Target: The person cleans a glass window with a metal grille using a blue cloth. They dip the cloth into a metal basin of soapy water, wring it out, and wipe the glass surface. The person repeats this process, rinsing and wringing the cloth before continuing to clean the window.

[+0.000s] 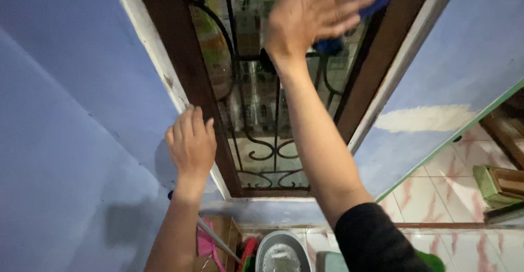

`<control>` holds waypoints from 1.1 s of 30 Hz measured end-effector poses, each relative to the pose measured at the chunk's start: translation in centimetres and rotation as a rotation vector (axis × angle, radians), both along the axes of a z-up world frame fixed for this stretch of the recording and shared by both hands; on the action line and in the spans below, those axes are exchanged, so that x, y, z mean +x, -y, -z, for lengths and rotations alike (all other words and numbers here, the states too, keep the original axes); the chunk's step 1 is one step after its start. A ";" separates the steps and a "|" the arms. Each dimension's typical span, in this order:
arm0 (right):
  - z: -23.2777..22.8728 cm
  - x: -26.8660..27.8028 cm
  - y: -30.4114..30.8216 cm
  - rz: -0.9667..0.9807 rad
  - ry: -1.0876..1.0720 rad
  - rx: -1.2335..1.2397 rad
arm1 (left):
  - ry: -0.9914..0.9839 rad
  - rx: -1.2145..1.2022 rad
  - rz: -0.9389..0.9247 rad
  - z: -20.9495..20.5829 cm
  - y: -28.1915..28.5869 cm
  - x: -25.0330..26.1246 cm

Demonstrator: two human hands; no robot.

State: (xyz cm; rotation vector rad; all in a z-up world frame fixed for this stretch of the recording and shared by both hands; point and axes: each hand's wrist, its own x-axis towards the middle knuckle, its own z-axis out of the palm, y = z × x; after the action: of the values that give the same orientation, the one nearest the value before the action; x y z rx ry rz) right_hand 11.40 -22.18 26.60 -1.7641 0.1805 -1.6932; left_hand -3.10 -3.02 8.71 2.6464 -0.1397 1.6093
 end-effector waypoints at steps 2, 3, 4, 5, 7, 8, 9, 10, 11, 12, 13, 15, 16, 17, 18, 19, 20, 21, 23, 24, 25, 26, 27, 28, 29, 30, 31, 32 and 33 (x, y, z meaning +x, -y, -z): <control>-3.9 -2.8 0.0 0.089 -0.506 -0.247 | 0.049 -0.032 0.016 -3.0 0.4 0.4; -5.4 -4.3 0.0 0.127 -0.846 -0.402 | 0.078 -0.055 0.027 -4.7 0.6 0.8; -6.3 -5.8 0.0 0.054 -0.841 -0.531 | 0.106 -0.077 0.038 -6.3 0.9 1.1; -6.8 -6.9 0.0 -0.017 -0.836 -0.657 | 0.128 -0.082 0.039 -8.0 1.0 1.6; -6.0 -8.7 0.7 -0.132 -0.719 -0.925 | 0.174 -0.095 0.036 -11.2 1.1 2.4; -5.2 -9.5 1.9 -0.174 -0.606 -1.066 | 0.183 -0.095 0.031 -12.6 1.1 2.7; -4.8 -9.6 3.1 -0.218 -0.489 -1.202 | 0.191 -0.093 0.023 -13.8 1.0 3.1; -5.0 -9.4 4.3 -0.194 -0.601 -1.188 | 0.199 -0.091 0.016 -14.8 1.0 3.4; -5.1 -9.3 5.5 -0.171 -0.717 -1.169 | 0.199 -0.082 0.021 -15.7 0.9 3.8; -5.4 -9.3 6.3 -0.149 -0.833 -1.146 | 0.199 -0.073 0.026 -16.5 0.8 4.2; -6.5 -8.9 7.0 -0.040 -0.847 -1.073 | 0.199 -0.064 0.032 -17.3 0.7 4.6; -10.0 -8.1 8.4 0.172 -0.872 -0.921 | 0.229 -0.043 0.013 -18.4 0.5 5.2; -11.5 -8.0 8.6 0.117 -0.813 -0.876 | 0.244 -0.033 0.004 -18.9 0.5 5.4; -13.2 -7.7 8.6 0.062 -0.747 -0.835 | 0.269 -0.036 0.020 -19.6 0.4 5.6; -14.3 -7.6 8.5 0.006 -0.679 -0.793 | 0.294 -0.039 0.036 -20.2 0.3 5.7; -14.8 -7.2 7.7 -0.019 -0.617 -0.857 | 0.317 -0.042 0.051 -20.9 0.3 5.7; -15.1 -6.4 6.4 -0.044 -0.554 -0.920 | 0.327 -0.032 0.027 -21.5 0.2 5.8; -15.1 -5.6 5.8 -0.069 -0.492 -0.981 | 0.335 -0.022 0.004 -22.3 0.1 6.0; -12.3 -4.8 5.3 -0.206 -0.342 -1.231 | 0.358 0.000 -0.013 -23.7 0.0 6.6; -10.3 -4.6 4.9 -0.272 -0.261 -1.352 | 0.374 0.011 -0.008 -24.3 -0.1 6.8; -8.3 -4.8 5.6 -0.105 -0.149 -1.441 | 0.390 0.022 -0.007 -24.9 -0.5 7.1; -7.3 -5.0 7.2 0.066 -0.034 -1.518 | 0.417 0.059 -0.037 -25.3 -0.7 7.4; -7.9 -4.5 9.0 0.072 0.040 -1.433 | 0.441 0.097 -0.067 -25.8 -0.9 7.8; -9.1 -4.3 10.6 0.077 0.114 -1.347 | 0.466 0.134 -0.098 -26.2 -1.2 8.0; -10.4 -4.1 11.0 0.078 0.185 -1.265 | 0.483 0.140 -0.103 -26.3 -1.4 8.1; -12.4 -4.2 11.3 0.164 -0.236 -1.151 | 0.500 0.145 -0.108 -26.4 -1.4 8.0; -14.8 -4.5 11.7 0.246 -0.651 -1.005 | 0.517 0.151 -0.108 -26.5 -1.4 7.9; -17.0 -4.8 11.3 0.185 -0.579 -0.948 | 0.531 0.151 -0.118 -26.7 -1.4 7.8; -19.2 -5.2 10.7 0.126 -0.507 -0.892 | 0.547 0.149 -0.127 -27.0 -1.3 7.7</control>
State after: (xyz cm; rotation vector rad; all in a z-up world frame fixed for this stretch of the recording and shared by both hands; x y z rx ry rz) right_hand 6.20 -32.89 45.78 -2.8776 -0.3056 -1.4649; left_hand 4.62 -1.73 35.76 2.2708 -0.1111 2.4156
